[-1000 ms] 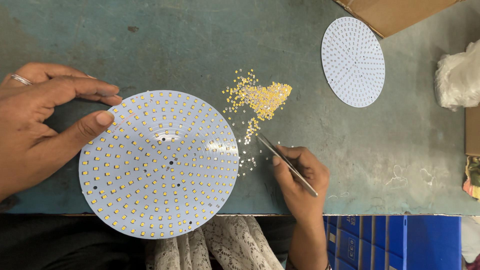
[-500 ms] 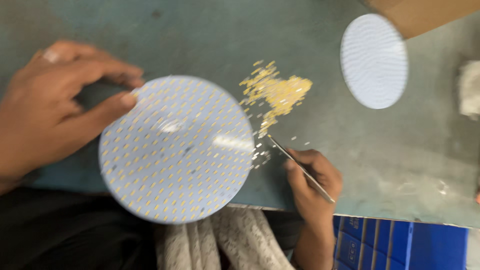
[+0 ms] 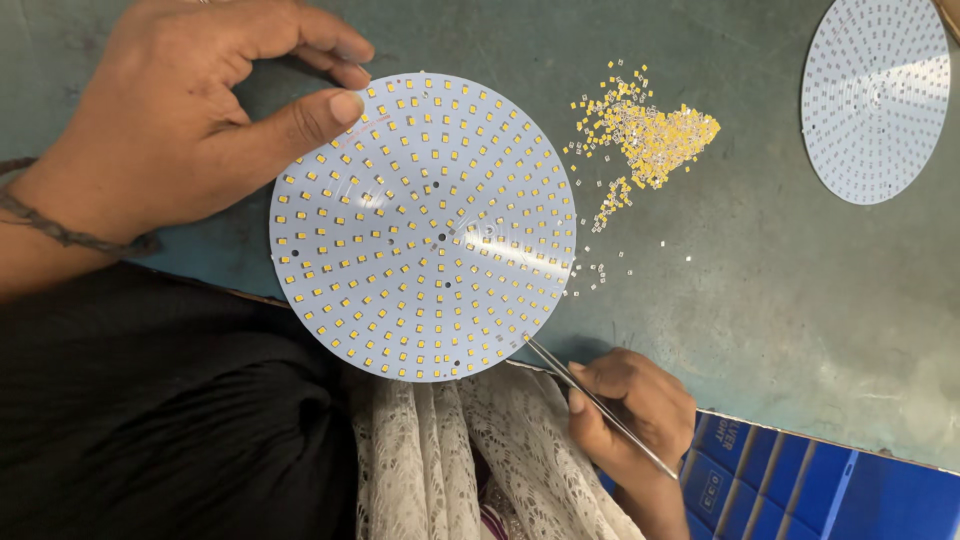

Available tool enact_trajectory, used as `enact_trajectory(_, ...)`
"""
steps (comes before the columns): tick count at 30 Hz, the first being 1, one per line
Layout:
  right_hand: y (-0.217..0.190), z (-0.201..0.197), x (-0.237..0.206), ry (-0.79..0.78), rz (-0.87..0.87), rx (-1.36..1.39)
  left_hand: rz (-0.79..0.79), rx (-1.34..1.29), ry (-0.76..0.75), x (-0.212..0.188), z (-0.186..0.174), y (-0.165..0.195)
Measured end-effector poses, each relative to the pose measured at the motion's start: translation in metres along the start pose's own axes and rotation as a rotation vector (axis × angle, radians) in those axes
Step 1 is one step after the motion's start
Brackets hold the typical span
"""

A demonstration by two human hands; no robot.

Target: The person holds a round LED circuit board steady with one hand and uses tweezers to pick small yellow LED components one at a time from a pile on the workbench, placing each onto empty pads on the board. The board gradually fills with components as the person works around its surface.

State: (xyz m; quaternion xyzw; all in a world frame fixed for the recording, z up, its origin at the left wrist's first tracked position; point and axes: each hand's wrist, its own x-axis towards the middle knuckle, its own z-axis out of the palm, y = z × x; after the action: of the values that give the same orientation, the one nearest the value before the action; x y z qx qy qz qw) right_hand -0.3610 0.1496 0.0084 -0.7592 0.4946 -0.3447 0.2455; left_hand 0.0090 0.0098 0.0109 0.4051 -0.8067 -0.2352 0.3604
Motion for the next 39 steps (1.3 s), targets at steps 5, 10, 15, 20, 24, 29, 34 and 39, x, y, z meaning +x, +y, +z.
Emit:
enact_trajectory(5,0.003,0.001,0.002,0.0,-0.01,-0.03,0.039,0.033,0.002,0.002,0.001,0.0)
enact_trajectory(10,0.014,-0.006,-0.005,0.002,0.039,0.018,-0.033,0.07,-0.008,0.005,0.0,0.004)
enact_trajectory(15,0.055,-0.048,0.044,0.327,0.209,0.403,-0.063,0.188,0.034,0.003,0.008,0.004)
enact_trajectory(20,0.132,-0.076,0.141,0.373,0.308,0.62,-0.105,0.098,0.067,0.001,0.015,-0.005)
enact_trajectory(24,0.145,-0.06,0.163,0.247,0.279,0.45,-0.135,0.076,0.064,0.0,0.018,-0.011)
enact_trajectory(29,0.098,-0.039,0.111,0.098,0.243,0.31,-0.074,0.104,0.049,-0.002,0.014,-0.01)
enact_trajectory(34,0.06,-0.04,0.03,0.165,0.269,0.757,-0.091,0.067,0.001,0.0,0.009,-0.006)
enact_trajectory(39,0.04,-0.036,-0.006,0.292,0.249,0.564,-0.037,0.091,-0.014,0.003,0.006,-0.003)
